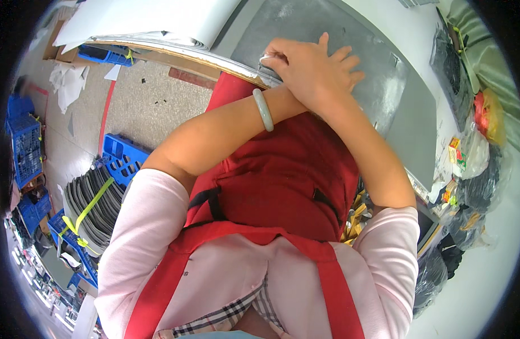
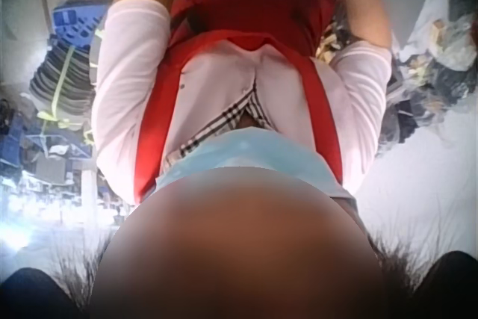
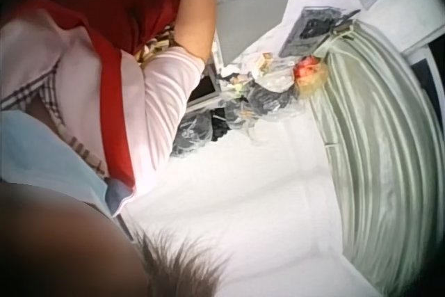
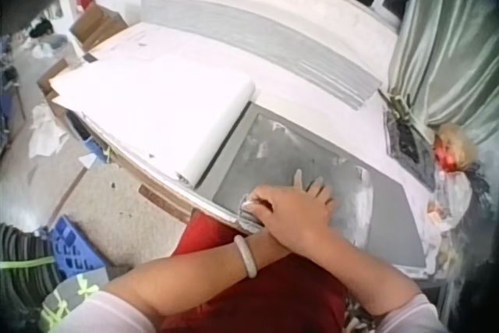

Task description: Applying adhesive or cleaner to the edges of rectangular metal or plastic panels using a small circular sponge or pad.

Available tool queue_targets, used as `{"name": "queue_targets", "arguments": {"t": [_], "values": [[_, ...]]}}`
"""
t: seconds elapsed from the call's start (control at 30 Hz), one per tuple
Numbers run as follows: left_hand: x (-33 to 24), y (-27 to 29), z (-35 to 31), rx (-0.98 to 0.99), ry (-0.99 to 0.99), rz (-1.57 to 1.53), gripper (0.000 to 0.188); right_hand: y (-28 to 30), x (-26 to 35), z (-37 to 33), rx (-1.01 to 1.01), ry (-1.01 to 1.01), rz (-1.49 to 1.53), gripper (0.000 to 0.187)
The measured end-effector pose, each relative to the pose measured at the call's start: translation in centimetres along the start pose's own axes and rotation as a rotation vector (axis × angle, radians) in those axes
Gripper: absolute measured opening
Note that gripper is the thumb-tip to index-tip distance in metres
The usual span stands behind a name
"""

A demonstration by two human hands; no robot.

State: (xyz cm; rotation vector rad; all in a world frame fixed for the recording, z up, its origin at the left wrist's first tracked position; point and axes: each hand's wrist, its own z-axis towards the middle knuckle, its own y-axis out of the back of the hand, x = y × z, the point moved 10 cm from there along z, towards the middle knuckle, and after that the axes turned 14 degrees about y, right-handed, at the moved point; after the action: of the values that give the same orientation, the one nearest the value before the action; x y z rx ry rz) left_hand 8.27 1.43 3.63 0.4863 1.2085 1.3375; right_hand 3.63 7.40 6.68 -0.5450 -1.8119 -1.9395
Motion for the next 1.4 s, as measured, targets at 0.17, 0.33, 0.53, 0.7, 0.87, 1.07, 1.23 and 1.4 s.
{"name": "queue_targets", "arguments": {"t": [0.17,0.33,0.53,0.7,0.87,1.07,1.23,1.4], "values": [[1.8,-2.1,0.4,-0.101,0.120,-0.212,0.046,0.0,2.5,0.6,-0.068,0.093,-0.065,0.015],[0.3,-1.2,0.6,0.051,0.015,0.006,0.040,-0.2,-1.6,-0.7,0.036,-0.074,-0.208,0.016],[-1.0,-0.3,1.0,0.035,0.025,-0.001,0.033,11.8,-13.3,-13.0,-0.703,-0.335,0.227,0.018],[-0.3,0.4,0.7,0.011,0.039,0.078,0.032,12.9,-23.6,-22.3,-0.813,-0.529,0.030,0.024],[-0.2,0.6,0.8,0.000,0.056,0.049,0.032,13.7,-25.2,-23.3,-0.949,-0.585,0.435,0.024],[-0.6,2.1,-0.3,-0.072,-0.012,-0.093,0.033,9.6,-22.2,-19.1,-0.626,-0.583,0.657,0.019],[-11.8,8.1,-8.0,-0.068,-0.489,-0.421,0.028,16.3,-15.2,-22.6,-0.859,-0.245,0.432,0.015],[-6.3,5.3,-7.6,0.039,-0.209,-0.399,0.025,20.2,-8.6,-19.9,-0.937,0.158,0.383,0.014]]}}
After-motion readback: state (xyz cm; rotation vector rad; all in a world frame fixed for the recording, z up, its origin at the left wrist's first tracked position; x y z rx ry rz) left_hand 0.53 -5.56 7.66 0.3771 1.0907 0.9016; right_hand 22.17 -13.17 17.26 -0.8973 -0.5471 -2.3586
